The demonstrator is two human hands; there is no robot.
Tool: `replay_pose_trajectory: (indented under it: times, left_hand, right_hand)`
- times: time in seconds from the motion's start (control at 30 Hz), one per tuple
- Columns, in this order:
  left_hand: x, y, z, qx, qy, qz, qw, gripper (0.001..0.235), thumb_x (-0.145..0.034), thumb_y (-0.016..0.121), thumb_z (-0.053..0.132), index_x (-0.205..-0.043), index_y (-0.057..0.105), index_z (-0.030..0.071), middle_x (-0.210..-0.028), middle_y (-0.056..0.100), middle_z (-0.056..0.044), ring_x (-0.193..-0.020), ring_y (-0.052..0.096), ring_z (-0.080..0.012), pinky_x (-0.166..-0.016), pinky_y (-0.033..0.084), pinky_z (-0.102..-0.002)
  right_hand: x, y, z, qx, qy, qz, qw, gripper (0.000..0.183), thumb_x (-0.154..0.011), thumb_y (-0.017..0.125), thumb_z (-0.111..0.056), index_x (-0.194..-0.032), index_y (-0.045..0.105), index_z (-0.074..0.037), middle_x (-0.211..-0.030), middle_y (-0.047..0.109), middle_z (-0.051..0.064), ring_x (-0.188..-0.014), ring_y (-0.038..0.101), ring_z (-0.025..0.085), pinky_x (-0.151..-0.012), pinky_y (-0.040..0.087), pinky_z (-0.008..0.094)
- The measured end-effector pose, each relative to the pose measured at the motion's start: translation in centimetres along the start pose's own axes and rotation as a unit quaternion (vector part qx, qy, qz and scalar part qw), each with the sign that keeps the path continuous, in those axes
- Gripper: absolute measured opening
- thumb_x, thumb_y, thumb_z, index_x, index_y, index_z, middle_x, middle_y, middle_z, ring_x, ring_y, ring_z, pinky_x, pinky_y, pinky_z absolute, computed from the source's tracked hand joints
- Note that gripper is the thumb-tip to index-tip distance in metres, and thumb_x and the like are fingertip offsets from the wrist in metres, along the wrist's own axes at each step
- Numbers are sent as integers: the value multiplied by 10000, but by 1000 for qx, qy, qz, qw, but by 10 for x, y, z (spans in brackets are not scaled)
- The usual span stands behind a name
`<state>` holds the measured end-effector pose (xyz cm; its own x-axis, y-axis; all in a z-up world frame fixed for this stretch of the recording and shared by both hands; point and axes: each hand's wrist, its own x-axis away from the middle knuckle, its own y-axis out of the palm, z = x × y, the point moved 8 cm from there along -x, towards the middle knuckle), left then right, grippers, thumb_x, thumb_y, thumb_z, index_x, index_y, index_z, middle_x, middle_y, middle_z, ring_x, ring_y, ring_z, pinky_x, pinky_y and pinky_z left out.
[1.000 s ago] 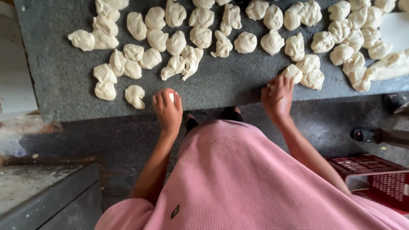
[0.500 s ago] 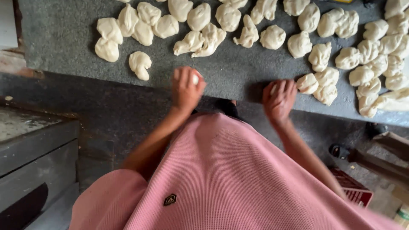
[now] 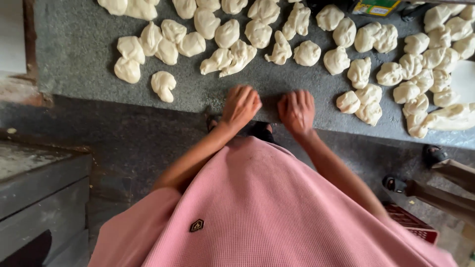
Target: The person repeatedly picks up small pieces of dough from a countertop, rolls them into smooth balls between their palms, and places them onto a metal tray. The person also handles a large mass of dough and a plastic scraper on the counter.
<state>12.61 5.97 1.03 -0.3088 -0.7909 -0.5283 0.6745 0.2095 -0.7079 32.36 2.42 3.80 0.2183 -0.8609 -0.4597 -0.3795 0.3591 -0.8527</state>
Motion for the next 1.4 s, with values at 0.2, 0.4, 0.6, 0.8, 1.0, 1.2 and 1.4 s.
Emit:
replay_pose_trajectory:
  times: [0.2, 0.4, 0.6, 0.8, 1.0, 1.2, 1.4]
  left_hand:
    - [-13, 2, 2, -12, 6, 13, 1000, 159, -854, 747, 60, -907, 597, 78, -967, 593, -98, -956, 598, -307, -853, 509, -436]
    - [2, 8, 10, 43, -66, -47, 996, 244, -883, 760, 125, -1079, 622, 81, -1019, 631, -102, -982, 618, -343, -896, 520, -471]
    - [-9, -22, -26, 134, -185, -39, 973, 661, -894, 882, 321, -1382, 531, 48, -1178, 631, -187, -1090, 638, -352, -923, 527, -467]
    - [-5, 9, 6, 58, -128, -225, 964, 667, -676, 916, 180, -1277, 627, 168, -1198, 577, -166, -1123, 574, -409, -975, 493, -498]
    - [-92, 52, 22, 304, -218, -328, 868, 773, -702, 866, 66, -1397, 540, 162, -1315, 617, -113, -1243, 628, -298, -1006, 534, -414]
    - [-246, 30, 80, 393, -73, -71, 914, 840, -832, 844, -22, -1525, 386, 100, -1461, 548, -107, -1326, 588, -233, -1077, 551, -382]
    - [-395, 89, 122, 260, 92, 82, 958, 765, -798, 874, 14, -1424, 447, 120, -1370, 568, -121, -1279, 569, -301, -1061, 527, -424]
  right_hand:
    - [-8, -10, 26, 39, 11, -8, 999, 95, -902, 703, -49, -906, 612, -23, -916, 566, 173, -866, 566, 369, -762, 486, 476]
    - [-6, -7, -2, -30, 30, -31, 999, 148, -913, 736, -133, -916, 621, -40, -922, 574, 182, -882, 580, 390, -796, 500, 497]
    - [-13, -23, 43, -120, 163, -73, 976, 526, -788, 855, -250, -1212, 661, -7, -1132, 573, 234, -1038, 514, 439, -879, 455, 526]
    - [8, 6, 23, -55, 25, -200, 978, 386, -782, 810, -138, -1145, 690, -87, -1220, 637, 97, -1143, 525, 406, -1006, 483, 462]
    - [-20, 7, 114, -423, 243, -258, 834, 342, -803, 768, -148, -1133, 693, -96, -1054, 688, 85, -1006, 655, 263, -842, 566, 420]
    - [-2, -39, 184, -637, 442, -96, 624, 433, -892, 728, -118, -1301, 602, -56, -1133, 663, 68, -1029, 652, 171, -814, 574, 353]
    - [-48, -99, 221, -608, 381, -103, 688, 528, -867, 754, -11, -1365, 583, -49, -1175, 645, 78, -1032, 636, 194, -846, 557, 365]
